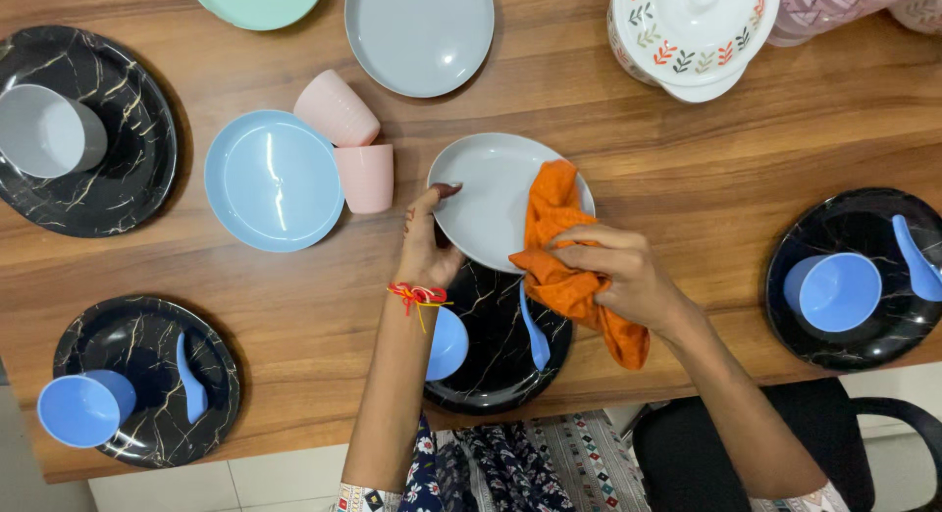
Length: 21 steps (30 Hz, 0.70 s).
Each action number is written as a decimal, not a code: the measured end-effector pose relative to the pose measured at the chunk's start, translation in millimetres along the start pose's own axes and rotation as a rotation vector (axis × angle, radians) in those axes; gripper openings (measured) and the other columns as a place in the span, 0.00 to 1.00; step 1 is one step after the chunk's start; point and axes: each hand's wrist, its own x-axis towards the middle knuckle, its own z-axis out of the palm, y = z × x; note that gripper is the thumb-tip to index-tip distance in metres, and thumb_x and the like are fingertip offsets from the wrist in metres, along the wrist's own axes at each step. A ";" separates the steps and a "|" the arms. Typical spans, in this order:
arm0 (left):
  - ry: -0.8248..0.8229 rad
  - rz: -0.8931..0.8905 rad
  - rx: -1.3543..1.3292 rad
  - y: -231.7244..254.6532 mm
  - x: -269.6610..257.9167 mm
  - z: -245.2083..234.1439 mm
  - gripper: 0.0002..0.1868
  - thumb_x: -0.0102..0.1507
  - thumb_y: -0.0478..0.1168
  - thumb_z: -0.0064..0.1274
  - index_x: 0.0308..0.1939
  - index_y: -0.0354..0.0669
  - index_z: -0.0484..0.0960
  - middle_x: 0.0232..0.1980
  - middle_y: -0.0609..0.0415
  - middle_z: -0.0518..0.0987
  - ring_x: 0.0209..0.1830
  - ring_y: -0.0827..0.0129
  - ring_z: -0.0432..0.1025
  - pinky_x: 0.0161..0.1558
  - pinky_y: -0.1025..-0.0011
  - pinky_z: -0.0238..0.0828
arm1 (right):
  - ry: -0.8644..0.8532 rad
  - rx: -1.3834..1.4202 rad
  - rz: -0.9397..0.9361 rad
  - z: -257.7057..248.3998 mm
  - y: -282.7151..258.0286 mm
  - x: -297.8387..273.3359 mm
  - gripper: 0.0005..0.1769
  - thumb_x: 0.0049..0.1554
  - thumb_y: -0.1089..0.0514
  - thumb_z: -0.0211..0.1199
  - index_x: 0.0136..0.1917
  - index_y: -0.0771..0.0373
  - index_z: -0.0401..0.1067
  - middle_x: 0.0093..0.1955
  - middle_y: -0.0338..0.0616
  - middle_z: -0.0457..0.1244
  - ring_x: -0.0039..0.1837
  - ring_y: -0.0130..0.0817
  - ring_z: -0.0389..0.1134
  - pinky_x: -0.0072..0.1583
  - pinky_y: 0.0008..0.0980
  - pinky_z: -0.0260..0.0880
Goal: The person wipes various bowls, plates, and cups with a cloth, handling them one at a time and placing them back on a wooden table.
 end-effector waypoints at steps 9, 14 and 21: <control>-0.246 0.127 0.076 -25.3 -40.1 33.2 0.30 0.65 0.41 0.48 0.72 0.50 0.68 0.67 0.52 0.74 0.64 0.64 0.71 0.63 0.61 0.71 | 0.596 0.284 0.556 1.6 8.0 71.0 0.21 0.64 0.52 0.69 0.62 0.64 0.65 0.59 0.51 0.62 0.63 0.43 0.63 0.68 0.33 0.66; -0.485 0.326 0.111 -25.7 -37.3 56.7 0.35 0.69 0.44 0.45 0.81 0.48 0.56 0.80 0.54 0.62 0.79 0.64 0.59 0.78 0.61 0.57 | 0.175 -0.457 0.189 94.1 -17.3 50.9 0.25 0.56 0.51 0.69 0.65 0.58 0.72 0.72 0.47 0.58 0.70 0.59 0.60 0.66 0.65 0.54; -0.490 0.212 0.090 2.2 -29.7 19.9 0.37 0.66 0.44 0.46 0.80 0.45 0.57 0.79 0.51 0.63 0.79 0.60 0.58 0.76 0.58 0.58 | 0.174 -0.619 0.203 63.9 29.3 30.9 0.28 0.51 0.58 0.70 0.65 0.61 0.74 0.70 0.47 0.61 0.68 0.55 0.63 0.64 0.59 0.63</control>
